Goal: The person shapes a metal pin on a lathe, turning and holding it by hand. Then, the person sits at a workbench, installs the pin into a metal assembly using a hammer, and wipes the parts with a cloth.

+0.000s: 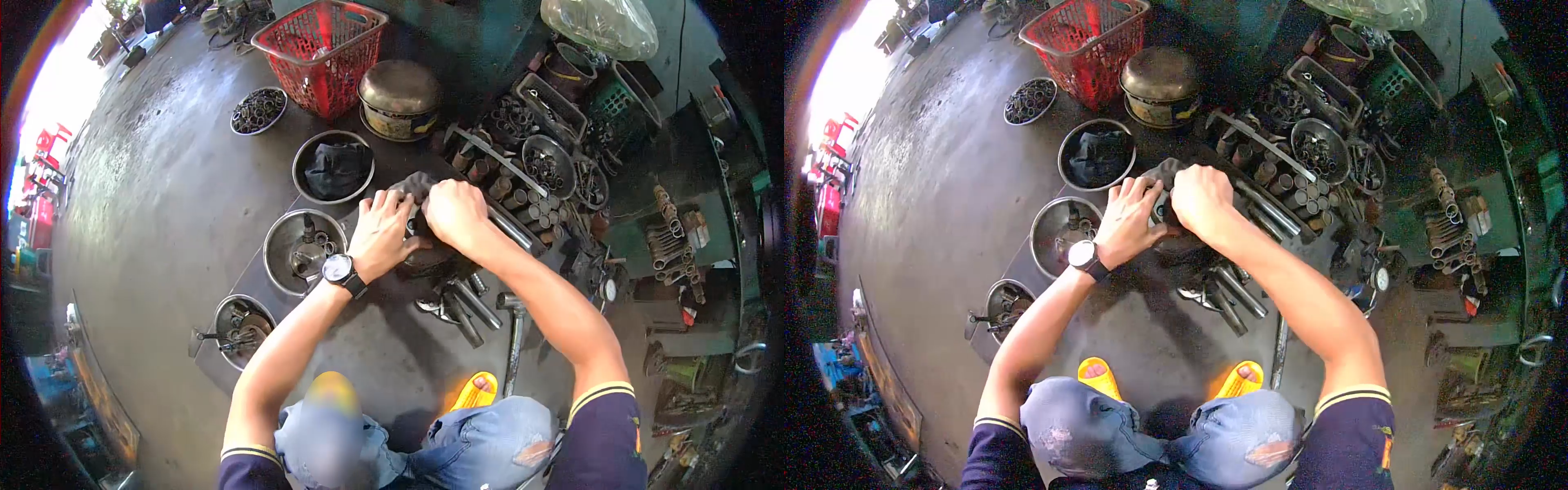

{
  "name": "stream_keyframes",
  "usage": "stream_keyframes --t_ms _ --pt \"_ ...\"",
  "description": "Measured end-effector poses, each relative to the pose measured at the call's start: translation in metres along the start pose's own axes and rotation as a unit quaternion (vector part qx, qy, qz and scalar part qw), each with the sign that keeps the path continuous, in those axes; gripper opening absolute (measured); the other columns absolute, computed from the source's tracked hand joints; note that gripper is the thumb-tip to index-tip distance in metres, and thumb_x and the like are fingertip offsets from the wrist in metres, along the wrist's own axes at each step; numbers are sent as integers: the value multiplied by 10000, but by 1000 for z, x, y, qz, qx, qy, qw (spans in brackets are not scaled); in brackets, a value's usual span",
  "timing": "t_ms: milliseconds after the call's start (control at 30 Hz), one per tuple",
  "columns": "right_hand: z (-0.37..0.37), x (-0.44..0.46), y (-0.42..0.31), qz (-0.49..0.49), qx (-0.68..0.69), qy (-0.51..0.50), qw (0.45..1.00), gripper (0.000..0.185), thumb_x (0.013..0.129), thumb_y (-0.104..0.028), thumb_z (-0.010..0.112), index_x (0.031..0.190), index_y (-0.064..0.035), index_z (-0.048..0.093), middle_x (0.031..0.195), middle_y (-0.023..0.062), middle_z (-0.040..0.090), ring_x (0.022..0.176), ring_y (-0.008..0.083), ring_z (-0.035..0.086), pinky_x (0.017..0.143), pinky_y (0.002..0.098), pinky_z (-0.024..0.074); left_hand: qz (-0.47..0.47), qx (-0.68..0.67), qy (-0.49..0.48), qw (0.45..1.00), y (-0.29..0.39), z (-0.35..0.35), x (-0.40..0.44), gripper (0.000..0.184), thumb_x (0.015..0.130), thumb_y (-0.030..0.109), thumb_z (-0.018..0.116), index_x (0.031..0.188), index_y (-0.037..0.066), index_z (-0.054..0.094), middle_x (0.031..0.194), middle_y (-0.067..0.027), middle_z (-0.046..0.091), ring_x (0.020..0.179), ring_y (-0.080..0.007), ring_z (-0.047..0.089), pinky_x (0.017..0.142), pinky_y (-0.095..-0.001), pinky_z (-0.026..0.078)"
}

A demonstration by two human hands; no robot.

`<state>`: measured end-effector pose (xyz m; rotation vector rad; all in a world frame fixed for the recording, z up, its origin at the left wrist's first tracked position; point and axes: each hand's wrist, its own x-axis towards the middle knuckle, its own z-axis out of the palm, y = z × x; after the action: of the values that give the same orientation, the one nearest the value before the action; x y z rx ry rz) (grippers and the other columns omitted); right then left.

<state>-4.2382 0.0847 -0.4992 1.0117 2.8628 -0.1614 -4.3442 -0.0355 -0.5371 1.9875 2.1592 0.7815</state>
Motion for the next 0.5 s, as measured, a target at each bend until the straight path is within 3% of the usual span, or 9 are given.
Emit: stream_keyframes --t_ms 100,200,233,267,333,433,500 --pt "-5 21 0 45 21 -33 998 201 788 -121 558 844 -32 729 886 201 693 834 348 690 743 406 558 8 22 4 1000 -1 1 -1 742 663 365 787 1230 -34 523 1150 -149 518 1075 -306 470 915 -425 371" --pt "2 8 4 11 35 -42 998 226 809 -119 526 879 25 686 888 234 682 833 365 685 745 429 555 10 7 9 1000 -2 1 -2 740 660 357 789 1233 -29 522 1142 -142 517 1067 -301 471 900 -423 372" --pt "10 -2 4 28 56 18 998 240 832 -125 496 923 78 586 856 283 661 832 403 671 737 472 544 12 12 10 1000 -2 1 -2 741 660 368 788 1227 -29 524 1130 -138 518 1059 -299 471 888 -422 372" --pt "14 -6 10 25 97 9 995 265 864 -172 528 940 79 495 826 319 639 825 446 651 726 510 529 11 19 11 1000 -2 0 -2 742 659 380 788 1221 -28 526 1119 -135 520 1052 -296 471 876 -420 373" --pt "10 -15 17 8 116 -4 993 362 870 -262 620 973 55 477 816 315 629 819 471 629 716 522 515 14 15 28 999 -2 1 -2 758 652 408 788 1214 -30 528 1090 -134 521 1052 -297 469 869 -420 373" --pt "9 -21 33 -98 216 79 968 329 784 -133 726 970 54 531 821 275 636 836 429 629 677 480 491 13 -7 48 999 -6 3 -7 759 647 437 789 1188 -33 541 1097 -140 527 1059 -302 464 888 -427 371" --pt "13 -22 37 -93 252 96 958 298 782 -119 725 973 49 569 801 247 644 820 408 640 665 439 495 23 -35 75 996 -14 -1 -13 642 687 340 782 1177 -9 559 1149 -144 536 1091 -316 467 948 -441 361"
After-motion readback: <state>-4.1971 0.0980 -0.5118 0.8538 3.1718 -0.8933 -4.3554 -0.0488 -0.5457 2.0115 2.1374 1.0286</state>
